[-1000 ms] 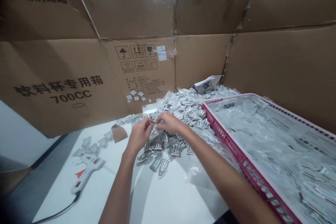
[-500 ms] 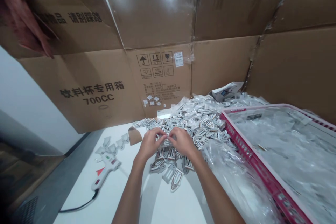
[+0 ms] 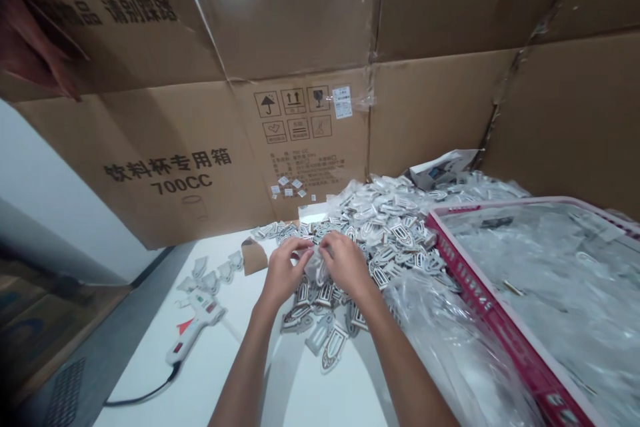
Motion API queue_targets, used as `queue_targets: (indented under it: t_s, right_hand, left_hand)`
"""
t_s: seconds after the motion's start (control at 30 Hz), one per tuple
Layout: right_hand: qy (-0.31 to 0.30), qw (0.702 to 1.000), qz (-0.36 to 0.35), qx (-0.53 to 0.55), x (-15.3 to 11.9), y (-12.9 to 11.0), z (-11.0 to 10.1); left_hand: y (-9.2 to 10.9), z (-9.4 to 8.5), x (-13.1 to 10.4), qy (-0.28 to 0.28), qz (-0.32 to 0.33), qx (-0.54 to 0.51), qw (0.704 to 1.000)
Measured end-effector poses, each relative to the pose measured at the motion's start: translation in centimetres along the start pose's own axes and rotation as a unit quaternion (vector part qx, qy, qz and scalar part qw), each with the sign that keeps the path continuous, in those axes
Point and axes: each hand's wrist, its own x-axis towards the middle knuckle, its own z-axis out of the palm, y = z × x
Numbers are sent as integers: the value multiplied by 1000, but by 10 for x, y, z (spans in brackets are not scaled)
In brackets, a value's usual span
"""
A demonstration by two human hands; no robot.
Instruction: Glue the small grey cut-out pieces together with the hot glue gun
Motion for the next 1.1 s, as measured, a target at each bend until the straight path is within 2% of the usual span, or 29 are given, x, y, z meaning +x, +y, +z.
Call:
queue_targets:
  t_s: [0.17,0.23,0.3,0.33,0.43,0.47,0.53,0.6,0.63,0.7,0.77,0.83,0.9,0.93,0.97,1.03,1.1]
  right_hand:
    - [93,995,27,10,3,-8,-1]
    - [123,992,24,30,10,-14,-13]
    - [155,986,8,58,24,-18,-33]
    - [167,983,-7,75,35,-18,-46]
    - [202,972,-31,117,75,-7,-102]
    - [217,966,-5,141,88,3,-125]
    - [249,943,117,188,103,27,-178]
    - [223,937,194,187,99,54,-239]
    - [180,945,204,181,88,66,-272]
    - [73,958,226,161,48,83,-338]
    - [5,965,243,98,-10,94,-398]
    - [-40,966,253,19,-79,100,-441]
    - [-87,957,278,-8,-150,105,-464]
    - [-175,939,296,-17,-182,109,-469]
    - [-208,929,304,-23,-209,112,-470]
    - [-228,927,296,-37,-248,120,-468]
    - [-201,937,276,-69,-258,129,-466]
  left_hand:
    - [-3,-2,2,-32,-25,30,999]
    - [-4,-5,6,-27,-35,34,998]
    - [-6,-8,10,-23,-51,46,997]
    - [-7,-9,12,-23,-61,58,996]
    - [-11,-9,20,-77,-81,72,991]
    - [-11,-8,23,-95,-95,85,987]
    - [-11,-5,30,-130,-111,119,978]
    - [-8,-2,35,-161,-104,134,972]
    - [-5,-1,36,-176,-102,140,969]
    - [-1,-1,38,-208,-100,139,963]
    - [-1,-1,38,-238,-100,129,957]
    - [-6,-2,37,-249,-96,121,956]
    - [-15,-2,37,-248,-89,122,957]
    - [-19,-2,37,-246,-84,123,958]
    - [-23,-2,37,-244,-79,125,959]
    - [-27,-2,37,-244,-76,124,959]
    - [-22,-3,34,-250,-81,117,958]
